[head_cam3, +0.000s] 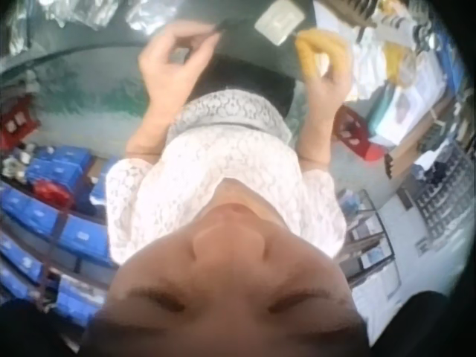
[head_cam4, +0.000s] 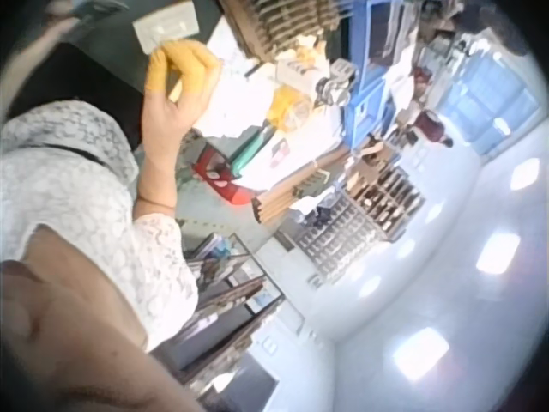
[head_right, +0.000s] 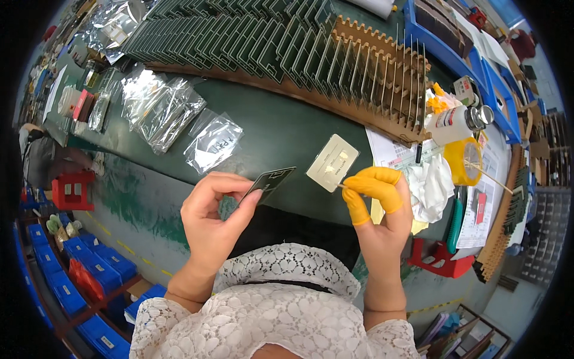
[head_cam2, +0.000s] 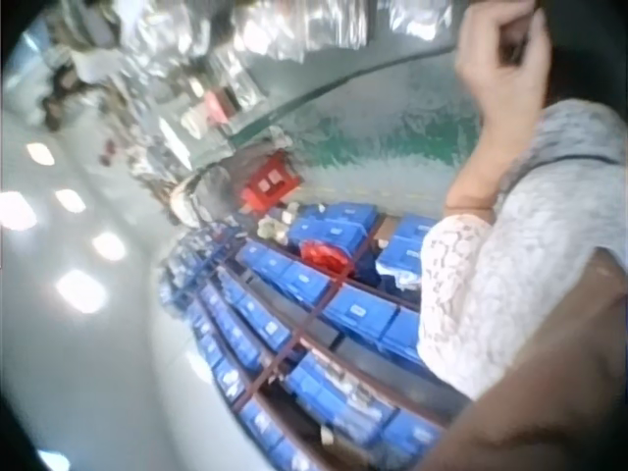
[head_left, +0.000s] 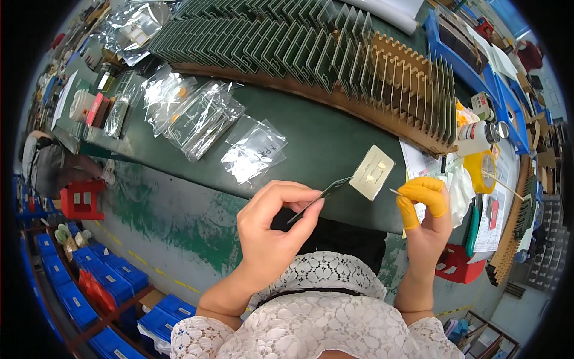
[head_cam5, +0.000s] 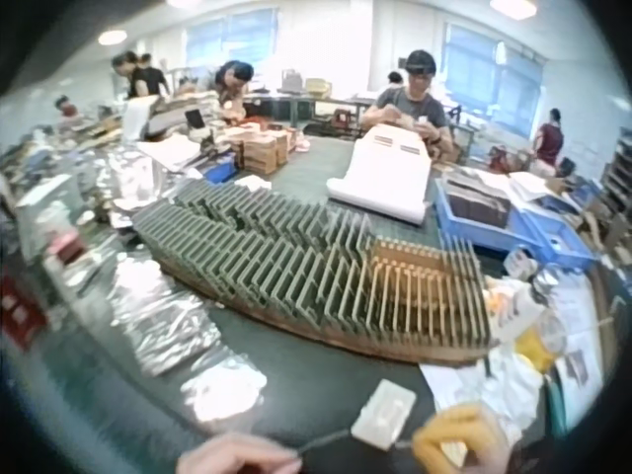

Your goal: The person unpacks a small rectangular component from a plastic bag and uses a wooden stick to apply a viscous substance from a small container onto the component's surface. The person carefully spreads the substance across the component while holding it with their left hand.

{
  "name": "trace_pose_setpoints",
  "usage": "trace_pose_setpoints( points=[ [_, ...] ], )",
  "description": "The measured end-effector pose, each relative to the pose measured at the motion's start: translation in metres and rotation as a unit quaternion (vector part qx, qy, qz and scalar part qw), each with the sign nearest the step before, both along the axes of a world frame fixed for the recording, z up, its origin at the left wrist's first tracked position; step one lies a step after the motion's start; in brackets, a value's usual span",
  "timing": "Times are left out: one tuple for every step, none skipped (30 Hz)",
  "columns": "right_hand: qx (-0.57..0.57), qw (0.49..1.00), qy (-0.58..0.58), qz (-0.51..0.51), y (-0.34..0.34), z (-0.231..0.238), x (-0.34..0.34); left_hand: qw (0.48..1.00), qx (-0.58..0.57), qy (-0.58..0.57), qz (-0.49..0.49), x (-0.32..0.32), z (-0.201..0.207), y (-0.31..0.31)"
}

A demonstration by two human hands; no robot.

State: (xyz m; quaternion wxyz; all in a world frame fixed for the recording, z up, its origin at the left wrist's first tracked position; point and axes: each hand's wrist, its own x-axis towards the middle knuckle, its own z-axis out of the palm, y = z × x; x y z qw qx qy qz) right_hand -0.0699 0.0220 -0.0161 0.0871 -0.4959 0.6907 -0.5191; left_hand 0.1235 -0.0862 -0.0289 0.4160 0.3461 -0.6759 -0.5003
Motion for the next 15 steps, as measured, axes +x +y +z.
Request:
trace_pose_setpoints(
  points=[
    [0.035, 0.998, 0.048, -0.003, 0.003, -0.002, -0.004, 1.000, 0.002, 0.007, -0.007, 0.001, -0.001, -0.002],
    [0.072, 0.993, 0.097, -0.010, 0.007, -0.005, -0.006, 1.000, -0.006, 0.018, 0.014, 0.000, -0.003, -0.002],
    [0.087, 0.984, 0.155, -0.019, 0.007, -0.011, -0.009, 0.999, -0.014, 0.028, 0.036, -0.001, -0.004, -0.001],
    [0.099, 0.979, 0.176, -0.016, 0.008, -0.015, -0.010, 0.997, -0.021, 0.038, 0.058, -0.001, -0.005, 0.000],
    [0.113, 0.973, 0.198, -0.015, 0.008, -0.018, -0.013, 0.997, -0.026, 0.037, 0.067, -0.001, -0.005, 0.000],
    [0.127, 0.967, 0.220, -0.013, 0.009, -0.021, -0.015, 0.996, -0.027, 0.040, 0.073, -0.001, -0.006, 0.000],
    [0.128, 0.965, 0.230, -0.014, 0.012, -0.025, -0.016, 0.996, -0.037, 0.044, 0.074, -0.003, -0.007, -0.001],
    [0.130, 0.962, 0.240, -0.012, 0.012, -0.026, -0.017, 0.995, -0.049, 0.044, 0.082, -0.003, -0.007, -0.001],
    [0.133, 0.959, 0.250, -0.010, 0.013, -0.028, -0.018, 0.994, -0.069, 0.032, 0.082, -0.004, -0.006, -0.002],
    [0.135, 0.956, 0.260, -0.008, 0.013, -0.029, -0.018, 0.992, -0.089, 0.021, 0.082, -0.006, -0.006, -0.002],
    [0.135, 0.954, 0.268, -0.007, 0.013, -0.030, -0.019, 0.990, -0.110, 0.009, 0.083, -0.006, -0.005, -0.002],
    [0.134, 0.952, 0.275, -0.006, 0.013, -0.030, -0.019, 0.990, -0.115, 0.009, 0.082, -0.007, -0.004, -0.002],
    [0.134, 0.950, 0.283, -0.005, 0.013, -0.031, -0.020, 0.990, -0.119, 0.009, 0.080, -0.008, -0.004, -0.002],
    [0.134, 0.949, 0.287, -0.006, 0.012, -0.032, -0.021, 0.989, -0.124, 0.009, 0.080, -0.008, -0.004, -0.001],
    [0.134, 0.947, 0.291, -0.006, 0.011, -0.033, -0.021, 0.989, -0.124, 0.010, 0.079, -0.009, -0.004, -0.001]
  ],
)
